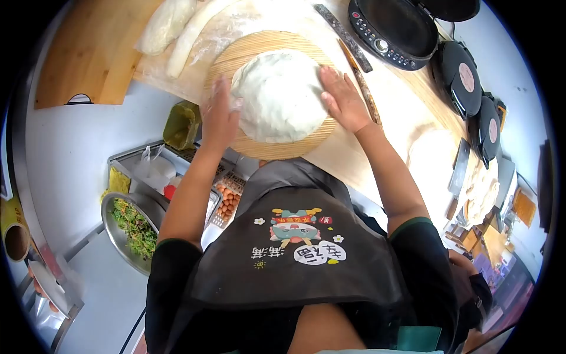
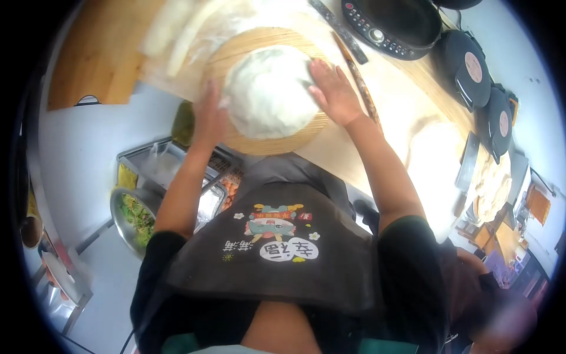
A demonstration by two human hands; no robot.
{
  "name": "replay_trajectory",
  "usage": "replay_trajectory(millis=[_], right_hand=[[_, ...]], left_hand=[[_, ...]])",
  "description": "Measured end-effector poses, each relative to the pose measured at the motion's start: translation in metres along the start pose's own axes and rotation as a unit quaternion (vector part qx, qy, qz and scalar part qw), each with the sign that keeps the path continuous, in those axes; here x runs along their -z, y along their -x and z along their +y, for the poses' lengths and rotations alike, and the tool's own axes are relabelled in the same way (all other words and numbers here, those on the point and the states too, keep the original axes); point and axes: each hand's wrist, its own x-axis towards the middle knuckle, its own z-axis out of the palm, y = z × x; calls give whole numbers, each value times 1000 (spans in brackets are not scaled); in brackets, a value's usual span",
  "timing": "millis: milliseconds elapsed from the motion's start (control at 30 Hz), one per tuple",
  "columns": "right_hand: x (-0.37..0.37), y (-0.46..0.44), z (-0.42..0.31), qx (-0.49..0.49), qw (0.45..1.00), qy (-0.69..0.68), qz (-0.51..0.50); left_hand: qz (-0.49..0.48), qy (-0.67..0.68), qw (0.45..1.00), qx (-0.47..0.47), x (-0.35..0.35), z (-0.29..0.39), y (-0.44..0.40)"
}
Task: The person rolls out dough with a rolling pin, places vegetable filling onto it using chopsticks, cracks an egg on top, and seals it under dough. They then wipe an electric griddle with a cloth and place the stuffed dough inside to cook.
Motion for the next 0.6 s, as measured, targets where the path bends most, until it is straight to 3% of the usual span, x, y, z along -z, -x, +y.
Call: replay_trajectory(millis=[100, 200, 233, 333, 433, 533, 600], right_hand=[[-9, 1, -1, 17, 998, 62, 0], [3, -5, 5, -40, 995, -75, -48], [3, -10, 10, -73, 978, -196, -28], [23, -17, 4, -102, 967, -225, 65], [30, -9, -1, -74, 976, -182, 92], [28, 18, -2, -79, 972, -199, 96], [35, 41, -7, -83, 971, -196, 106]], left_hand=[[-50, -49, 997, -41, -21, -9, -19], [-93, -22, 995, 4, -28, -10, -22], [-107, -7, 994, 32, -23, -10, -27], [-52, 184, 981, 28, -19, -25, -58], [-48, 55, 996, -52, -17, 8, -94], [-98, -46, 985, -133, -58, -5, -96], [-124, -7, 986, -107, -64, -18, -99]])
